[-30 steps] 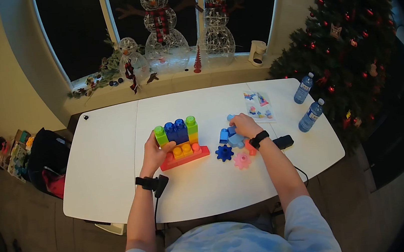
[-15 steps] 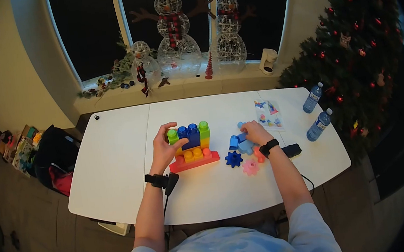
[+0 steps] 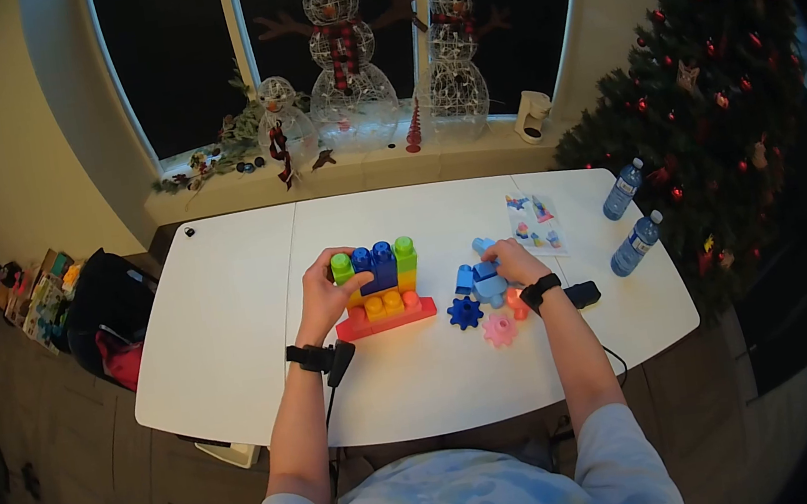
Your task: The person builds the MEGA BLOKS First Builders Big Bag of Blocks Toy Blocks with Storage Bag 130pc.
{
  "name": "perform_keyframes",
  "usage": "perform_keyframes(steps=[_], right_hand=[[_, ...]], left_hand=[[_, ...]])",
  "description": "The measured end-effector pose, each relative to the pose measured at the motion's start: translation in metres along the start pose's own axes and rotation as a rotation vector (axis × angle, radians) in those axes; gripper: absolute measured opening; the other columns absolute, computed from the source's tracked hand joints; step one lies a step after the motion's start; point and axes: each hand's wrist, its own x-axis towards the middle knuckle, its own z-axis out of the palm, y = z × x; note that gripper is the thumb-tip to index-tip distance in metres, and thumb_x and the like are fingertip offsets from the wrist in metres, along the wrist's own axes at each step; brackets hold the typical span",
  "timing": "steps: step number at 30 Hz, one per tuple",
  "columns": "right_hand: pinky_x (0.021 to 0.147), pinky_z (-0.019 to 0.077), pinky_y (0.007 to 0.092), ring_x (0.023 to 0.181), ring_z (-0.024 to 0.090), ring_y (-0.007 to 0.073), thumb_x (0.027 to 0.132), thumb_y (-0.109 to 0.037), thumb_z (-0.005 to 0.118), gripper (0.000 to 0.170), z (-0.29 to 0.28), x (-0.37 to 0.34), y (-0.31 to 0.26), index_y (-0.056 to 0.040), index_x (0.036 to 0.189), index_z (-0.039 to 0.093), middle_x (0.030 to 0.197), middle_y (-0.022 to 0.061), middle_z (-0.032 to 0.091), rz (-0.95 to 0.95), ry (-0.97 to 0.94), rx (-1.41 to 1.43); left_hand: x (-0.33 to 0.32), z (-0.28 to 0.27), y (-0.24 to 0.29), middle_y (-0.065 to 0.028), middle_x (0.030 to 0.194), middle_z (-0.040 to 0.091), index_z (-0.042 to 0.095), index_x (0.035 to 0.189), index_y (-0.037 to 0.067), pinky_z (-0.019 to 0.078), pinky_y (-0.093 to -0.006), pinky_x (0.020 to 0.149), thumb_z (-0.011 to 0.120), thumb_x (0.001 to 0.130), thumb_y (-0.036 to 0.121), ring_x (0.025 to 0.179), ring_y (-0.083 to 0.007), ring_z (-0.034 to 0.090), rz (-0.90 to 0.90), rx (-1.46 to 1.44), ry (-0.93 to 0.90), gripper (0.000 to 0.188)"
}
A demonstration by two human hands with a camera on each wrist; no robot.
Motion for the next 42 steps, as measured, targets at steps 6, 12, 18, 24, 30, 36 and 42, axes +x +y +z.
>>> perform_keyframes(steps=[6,12,18,24,30,36,42], right_hand=[[0.099,0.0529,0.0416,0.11,0.063,0.0349,0.077,0.0,0.073,0.032,-0.002,-0.004,0.0,-0.0038,0.109,0.075,0.107,0.0153,0.073,-0.011,-0.06,-0.056],[0.086,0.0541,0.0397,0.095,0.067,0.0294,0.08,-0.01,0.08,0.031,-0.053,0.001,-0.052,-0.0037,0.11,0.075,0.099,0.0143,0.069,-0.106,0.163,0.112],[0.072,0.0535,0.0329,0.078,0.063,0.0207,0.087,-0.015,0.079,0.028,-0.098,0.008,-0.187,-0.0024,0.111,0.072,0.095,0.0107,0.062,-0.486,0.227,0.299],[0.083,0.0539,0.0418,0.093,0.065,0.0335,0.085,-0.014,0.077,0.026,-0.058,0.04,-0.234,-0.0002,0.107,0.072,0.097,0.0156,0.063,-0.668,0.152,0.15],[0.087,0.0539,0.0442,0.099,0.065,0.0376,0.083,-0.014,0.075,0.023,-0.049,0.045,-0.251,0.0009,0.101,0.072,0.1,0.0186,0.064,-0.648,0.073,0.039],[0.086,0.0537,0.0446,0.099,0.064,0.0375,0.084,-0.016,0.075,0.026,-0.042,0.039,-0.248,-0.0004,0.105,0.072,0.101,0.0171,0.062,-0.621,0.063,0.051],[0.085,0.0545,0.0437,0.098,0.065,0.0372,0.088,-0.021,0.073,0.025,-0.047,0.033,-0.233,0.0015,0.099,0.069,0.109,0.0177,0.063,-0.617,0.174,0.202]], left_hand=[[0.001,0.001,-0.005,-0.0029,0.098,0.071,0.066,0.116,0.003,0.0551,-0.0272,0.084,0.086,0.081,0.004,0.089,-0.0113,0.065,-0.005,-0.051,-0.001,0.04],[0.001,0.001,-0.008,-0.0029,0.098,0.071,0.066,0.116,0.002,0.0552,-0.0269,0.084,0.086,0.082,0.005,0.089,-0.011,0.065,-0.008,-0.047,0.0,0.039],[0.0,0.0,-0.003,-0.003,0.098,0.071,0.065,0.116,0.001,0.0546,-0.027,0.083,0.087,0.083,0.008,0.088,-0.0106,0.065,0.003,-0.008,-0.004,0.04],[0.0,-0.002,-0.004,-0.003,0.098,0.071,0.064,0.117,0.001,0.0542,-0.0279,0.083,0.087,0.083,0.008,0.089,-0.0105,0.064,-0.012,-0.028,-0.016,0.041],[0.0,0.0,-0.007,-0.003,0.102,0.07,0.063,0.12,0.001,0.0543,-0.0279,0.085,0.086,0.084,0.008,0.092,-0.0108,0.065,-0.009,-0.061,-0.022,0.043],[0.001,-0.001,-0.011,-0.003,0.102,0.07,0.063,0.12,0.001,0.0548,-0.0285,0.086,0.086,0.084,0.007,0.093,-0.011,0.066,0.012,-0.035,-0.028,0.044],[0.001,-0.001,-0.008,-0.0035,0.101,0.071,0.063,0.119,0.001,0.0545,-0.0284,0.085,0.086,0.083,0.008,0.092,-0.011,0.066,0.011,0.0,-0.03,0.043]])
